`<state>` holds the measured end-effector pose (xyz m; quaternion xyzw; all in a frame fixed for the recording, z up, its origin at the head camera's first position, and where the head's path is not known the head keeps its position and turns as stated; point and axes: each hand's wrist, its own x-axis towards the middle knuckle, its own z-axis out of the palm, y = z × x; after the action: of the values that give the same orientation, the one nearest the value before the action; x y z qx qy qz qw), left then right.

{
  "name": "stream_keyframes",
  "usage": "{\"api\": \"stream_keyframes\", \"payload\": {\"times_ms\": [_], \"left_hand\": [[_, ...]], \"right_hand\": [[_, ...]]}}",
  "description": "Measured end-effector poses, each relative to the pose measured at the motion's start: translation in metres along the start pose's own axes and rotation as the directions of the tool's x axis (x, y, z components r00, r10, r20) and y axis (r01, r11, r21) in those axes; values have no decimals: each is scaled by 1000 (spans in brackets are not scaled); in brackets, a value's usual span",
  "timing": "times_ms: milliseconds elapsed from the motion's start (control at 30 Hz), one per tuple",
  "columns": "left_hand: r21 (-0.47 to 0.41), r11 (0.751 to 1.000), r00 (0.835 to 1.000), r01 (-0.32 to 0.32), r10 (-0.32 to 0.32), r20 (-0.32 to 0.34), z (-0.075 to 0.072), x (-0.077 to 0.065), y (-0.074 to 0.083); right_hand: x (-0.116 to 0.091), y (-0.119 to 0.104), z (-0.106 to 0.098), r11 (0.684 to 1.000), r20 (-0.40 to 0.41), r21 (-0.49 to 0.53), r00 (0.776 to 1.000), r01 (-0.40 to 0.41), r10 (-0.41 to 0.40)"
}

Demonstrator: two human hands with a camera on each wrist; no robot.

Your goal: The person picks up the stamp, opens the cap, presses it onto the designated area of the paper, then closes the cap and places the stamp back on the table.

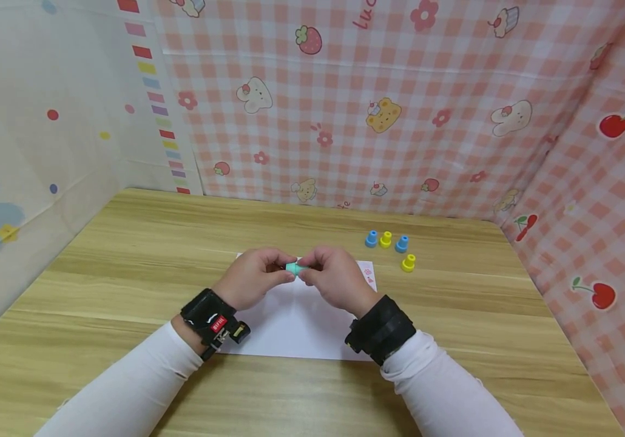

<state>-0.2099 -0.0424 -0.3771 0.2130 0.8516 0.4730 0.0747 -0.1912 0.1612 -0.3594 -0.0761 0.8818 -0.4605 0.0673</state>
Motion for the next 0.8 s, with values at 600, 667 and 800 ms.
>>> {"api": "stream_keyframes", "payload": {"times_ms": [600,667,800], "left_hand": [[272,960,992,64,-91,86,-15,0,-2],[302,951,991,67,-99,91,-15,0,-2],[344,936,989,75,-115,95,-16,0,-2]], "right_hand": [[21,31,-59,966,-82,-243,994,-85,67],[23,36,-68,951,-89,-293,993,-96,73],[29,46,-83,909,-108,-396,990,-126,90]]}}
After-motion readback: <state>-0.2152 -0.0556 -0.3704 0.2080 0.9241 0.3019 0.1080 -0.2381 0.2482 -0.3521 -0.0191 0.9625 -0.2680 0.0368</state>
